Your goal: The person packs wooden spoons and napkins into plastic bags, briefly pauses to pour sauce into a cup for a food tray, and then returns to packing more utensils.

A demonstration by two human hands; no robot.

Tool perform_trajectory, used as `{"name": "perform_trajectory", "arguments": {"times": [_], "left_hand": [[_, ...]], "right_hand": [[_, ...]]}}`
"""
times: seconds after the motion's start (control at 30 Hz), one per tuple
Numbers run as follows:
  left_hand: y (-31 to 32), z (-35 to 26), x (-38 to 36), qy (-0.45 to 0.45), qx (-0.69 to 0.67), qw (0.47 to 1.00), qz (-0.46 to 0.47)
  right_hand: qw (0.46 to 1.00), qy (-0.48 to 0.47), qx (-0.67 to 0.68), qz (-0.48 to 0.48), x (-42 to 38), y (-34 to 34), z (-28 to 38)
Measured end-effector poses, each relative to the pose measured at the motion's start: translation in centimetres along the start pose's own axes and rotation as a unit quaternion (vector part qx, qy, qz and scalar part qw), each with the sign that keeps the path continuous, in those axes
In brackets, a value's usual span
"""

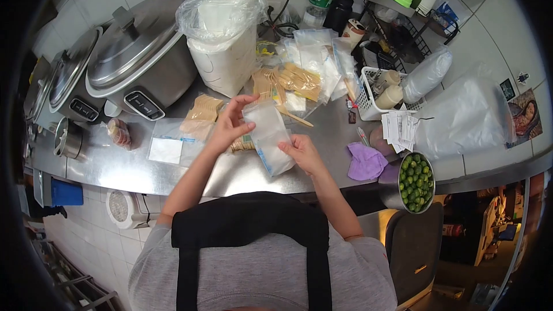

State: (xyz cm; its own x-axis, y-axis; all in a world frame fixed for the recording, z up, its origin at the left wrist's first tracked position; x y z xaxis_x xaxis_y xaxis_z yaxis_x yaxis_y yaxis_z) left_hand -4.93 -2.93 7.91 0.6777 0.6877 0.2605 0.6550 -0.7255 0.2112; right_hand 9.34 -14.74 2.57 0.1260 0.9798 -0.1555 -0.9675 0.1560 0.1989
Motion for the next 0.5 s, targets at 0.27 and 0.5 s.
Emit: {"name": "perform_trajectory", "arguments": {"times": [0.27, 0.5], "left_hand": [[-4.5, -1.7, 1.4, -0.16, 0.182, 0.953, 0.182], [-0.7, 6.3, -2.9, -0.254, -0.056, 0.964, 0.06]], "right_hand": [[0.989, 0.037, -0.129, 0.053, 0.1, -1.4, -0.3], [0.992, -0.077, -0.034, -0.091, 1.4, -0.5, 0.6]]}}
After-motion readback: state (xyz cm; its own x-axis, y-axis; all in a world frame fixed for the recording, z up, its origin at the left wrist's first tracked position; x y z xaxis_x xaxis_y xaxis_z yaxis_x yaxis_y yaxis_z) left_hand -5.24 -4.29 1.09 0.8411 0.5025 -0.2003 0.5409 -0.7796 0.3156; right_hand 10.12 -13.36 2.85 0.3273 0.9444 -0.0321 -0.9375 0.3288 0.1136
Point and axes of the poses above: each hand's wrist, its own x-axis towards the middle knuckle, its own y-axis out of the palm, z = x × y, the point moved 5 cm from there along x, towards the middle knuckle, and after that the axes turned 3 degrees about x, right-handed, at the moved point
